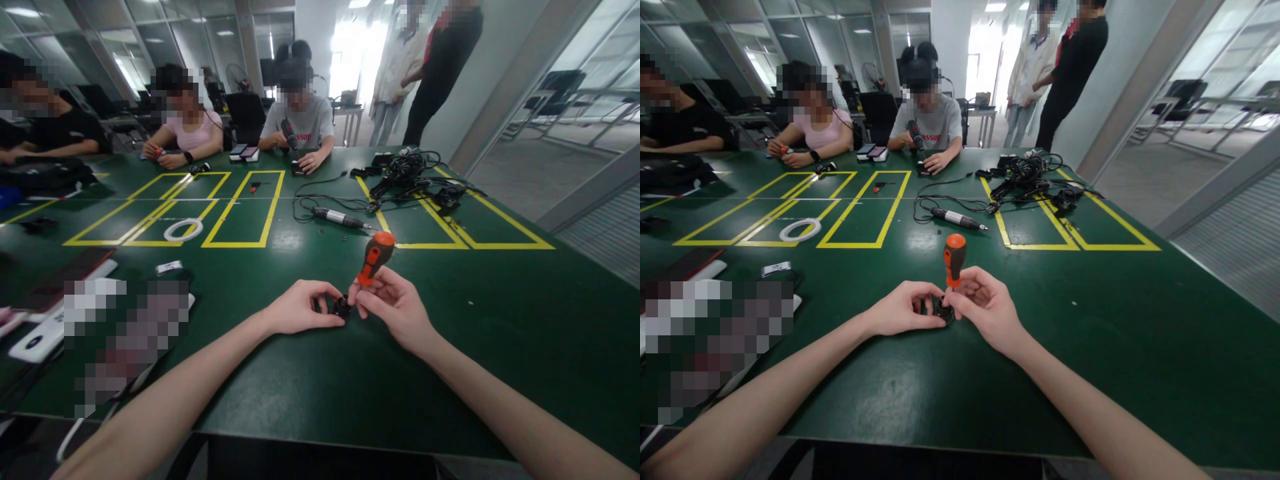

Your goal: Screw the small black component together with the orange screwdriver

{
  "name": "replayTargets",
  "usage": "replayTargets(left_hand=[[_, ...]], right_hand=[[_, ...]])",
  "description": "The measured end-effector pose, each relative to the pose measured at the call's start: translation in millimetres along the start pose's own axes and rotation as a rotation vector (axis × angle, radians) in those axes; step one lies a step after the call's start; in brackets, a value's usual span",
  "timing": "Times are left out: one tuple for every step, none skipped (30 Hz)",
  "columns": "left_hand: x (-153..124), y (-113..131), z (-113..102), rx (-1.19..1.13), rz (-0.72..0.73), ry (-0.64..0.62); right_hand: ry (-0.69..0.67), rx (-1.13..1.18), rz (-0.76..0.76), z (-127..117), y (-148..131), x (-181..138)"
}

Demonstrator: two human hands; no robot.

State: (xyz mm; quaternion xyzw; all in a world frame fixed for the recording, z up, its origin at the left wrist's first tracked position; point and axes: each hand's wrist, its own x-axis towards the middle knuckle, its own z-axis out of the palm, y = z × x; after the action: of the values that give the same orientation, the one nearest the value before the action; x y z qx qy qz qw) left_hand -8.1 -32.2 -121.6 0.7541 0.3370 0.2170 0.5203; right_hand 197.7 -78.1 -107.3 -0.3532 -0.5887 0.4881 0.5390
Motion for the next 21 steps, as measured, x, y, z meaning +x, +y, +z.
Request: replayTargets(left_hand=[[-0.2,-0.1,0.2,-0.002,-0.002,0.002],[-0.4,-0.2,0.5,-0.004,-0.004,0.004],[-0.5,-0.2,0.6,-0.007,-0.005,0.005],[-0.6,-0.3,0.6,-0.009,-0.007,0.005],[-0.7,-0.3,0.5,-0.009,-0.008,0.005],[-0.7,-0.4,0.4,-0.008,-0.008,0.004],[-0.7,-0.5,0.2,-0.006,-0.007,0.005],[-0.6,-0.7,0.1,-0.004,-0.006,0.005],[-0.5,-0.9,-0.1,-0.002,-0.006,0.004],[-0.4,-1.1,-0.1,-0.002,-0.005,0.003],[-0.3,-1.2,-0.1,-0.002,-0.005,0.003],[-0.2,-1.3,-0.1,-0.002,-0.006,0.001],[-0.2,-1.3,0.0,-0.002,-0.008,0.001],[-0.1,-1.2,0.1,-0.003,-0.009,0.003],[-0.1,-1.0,0.2,-0.004,-0.009,0.006],[-0.1,-0.8,0.3,-0.003,-0.011,0.007],[-0.1,-0.5,0.3,-0.001,-0.012,0.005],[0.0,-0.3,0.2,0.001,-0.013,0.004],[0.0,-0.1,0.1,0.002,-0.012,0.004],[0.1,0.1,-0.1,0.002,-0.012,0.002],[0.1,0.2,-0.2,-0.001,-0.009,0.002]], right_hand=[[0.008,-0.009,0.004,-0.1,0.5,0.0],[0.014,-0.022,0.007,-0.3,0.7,0.1],[0.017,-0.034,0.009,-0.6,0.7,0.3],[0.017,-0.042,0.009,-0.9,0.5,0.7],[0.013,-0.046,0.005,-1.1,0.2,1.0],[0.007,-0.048,0.0,-1.3,-0.2,1.4],[-0.001,-0.048,-0.006,-1.4,-0.5,1.7],[-0.007,-0.047,-0.011,-1.5,-0.6,1.9],[-0.009,-0.045,-0.013,-1.4,-0.6,2.0],[-0.006,-0.043,-0.012,-1.2,-0.5,2.0],[-0.001,-0.041,-0.011,-0.9,-0.2,1.9],[0.007,-0.037,-0.01,-0.6,0.2,1.6],[0.017,-0.032,-0.012,-0.2,0.7,1.4],[0.027,-0.024,-0.016,0.1,1.0,1.2],[0.036,-0.015,-0.02,0.5,1.2,1.0],[0.043,-0.008,-0.023,0.8,1.3,0.9],[0.049,-0.005,-0.022,1.1,1.2,0.9],[0.054,-0.01,-0.018,1.2,0.9,0.9],[0.058,-0.02,-0.011,1.1,0.4,1.0],[0.061,-0.034,-0.003,0.9,-0.2,1.2],[0.064,-0.049,0.004,0.5,-0.9,1.4]])
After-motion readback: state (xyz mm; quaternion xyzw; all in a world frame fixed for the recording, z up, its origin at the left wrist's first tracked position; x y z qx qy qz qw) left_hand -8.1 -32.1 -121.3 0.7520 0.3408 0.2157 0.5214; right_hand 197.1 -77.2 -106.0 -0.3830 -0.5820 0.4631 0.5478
